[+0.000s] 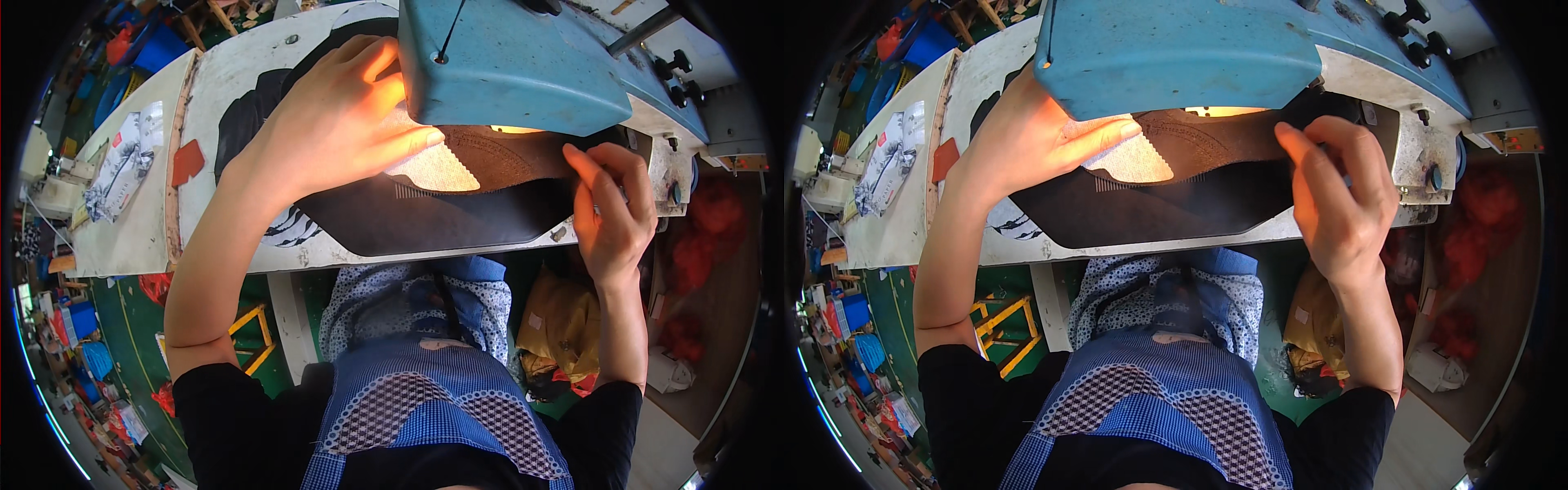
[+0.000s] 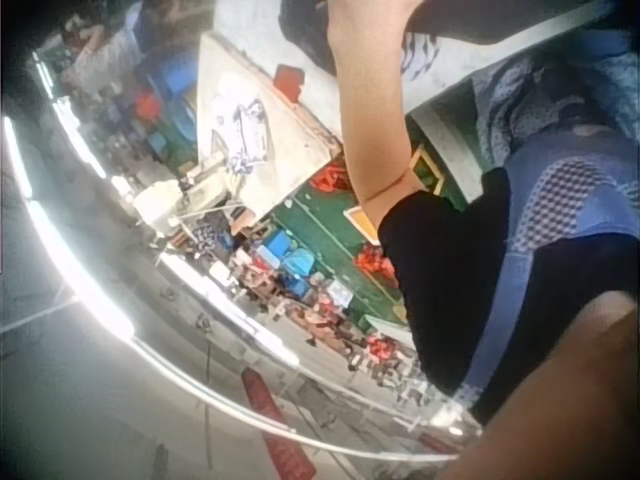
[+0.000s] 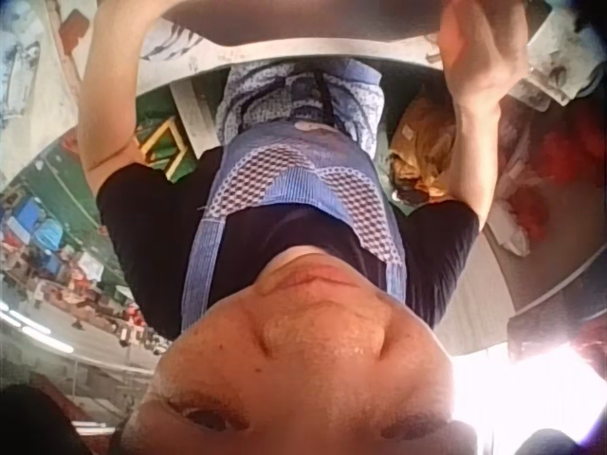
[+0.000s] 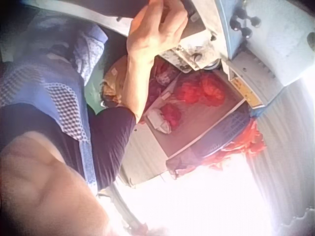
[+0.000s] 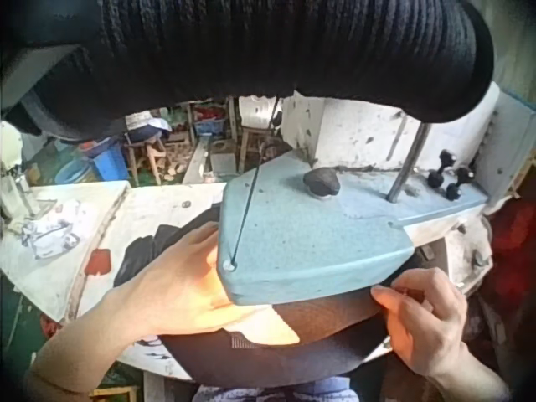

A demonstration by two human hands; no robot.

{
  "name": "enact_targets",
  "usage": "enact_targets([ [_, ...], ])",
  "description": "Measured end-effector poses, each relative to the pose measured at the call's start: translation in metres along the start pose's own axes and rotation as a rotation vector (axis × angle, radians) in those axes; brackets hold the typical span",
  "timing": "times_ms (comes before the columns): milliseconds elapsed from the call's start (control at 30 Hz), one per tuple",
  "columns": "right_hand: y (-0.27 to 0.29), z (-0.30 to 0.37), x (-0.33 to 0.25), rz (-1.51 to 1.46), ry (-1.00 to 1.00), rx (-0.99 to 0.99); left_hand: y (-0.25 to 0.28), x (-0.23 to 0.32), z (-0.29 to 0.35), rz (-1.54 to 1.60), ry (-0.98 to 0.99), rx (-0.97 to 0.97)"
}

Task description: The person aligns and feeds shoe upper fabric pieces into a sewing machine by hand, guiding the edges through the machine one by one.

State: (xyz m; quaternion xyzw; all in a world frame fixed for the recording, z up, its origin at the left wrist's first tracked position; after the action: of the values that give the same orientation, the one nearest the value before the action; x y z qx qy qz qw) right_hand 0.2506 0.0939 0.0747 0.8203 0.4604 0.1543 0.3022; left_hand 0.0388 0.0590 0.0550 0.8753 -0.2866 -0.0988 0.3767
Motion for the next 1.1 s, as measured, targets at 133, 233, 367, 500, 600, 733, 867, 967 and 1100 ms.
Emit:
enact_targets([
  [133,-0.001,0.002,0.018,-0.051,-0.192,-0.01,-0.003,-0.003,0.005,-0.06,-0.03,-0.061],
  [233,-0.001,0.004,0.024,-0.128,-0.152,-0.018,-0.003,-0.018,0.007,0.019,0.194,-0.092],
  [367,0.004,0.009,0.03,-0.169,-0.162,0.028,-0.007,-0.025,0.011,0.026,0.18,-0.054],
  [500,0.004,0.003,0.025,-0.221,-0.116,0.054,0.002,-0.013,0.006,-0.016,0.058,0.033],
  [600,0.0,0.008,0.033,-0.333,-0.186,0.037,-0.001,-0.013,0.009,-0.071,0.104,-0.005],
  [733,0.003,0.004,0.031,-0.323,-0.173,0.046,0.002,-0.008,0.009,-0.148,0.178,-0.028],
  [867,0.007,0.001,0.023,-0.265,-0.045,0.061,0.003,-0.003,0.009,0.038,0.281,0.001],
  [967,0.007,0.001,0.021,-0.264,-0.011,0.051,0.005,-0.004,0.009,0.004,0.262,0.012],
  [1100,0.01,-0.003,0.013,-0.24,0.035,0.025,0.002,-0.01,0.011,-0.054,0.197,-0.038],
])
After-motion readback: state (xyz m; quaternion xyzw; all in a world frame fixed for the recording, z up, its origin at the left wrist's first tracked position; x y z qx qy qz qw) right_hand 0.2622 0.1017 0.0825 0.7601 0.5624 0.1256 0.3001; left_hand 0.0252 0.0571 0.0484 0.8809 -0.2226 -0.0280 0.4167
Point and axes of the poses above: each hand's wrist, its own z-axis away from the middle knuckle, its own y-axis out of the back of the hand, x = y × z, the point moved 8 cm from there along -z, towards the middle knuckle, and after that the axes turned 12 degrees about x, right-handed, at the moved point
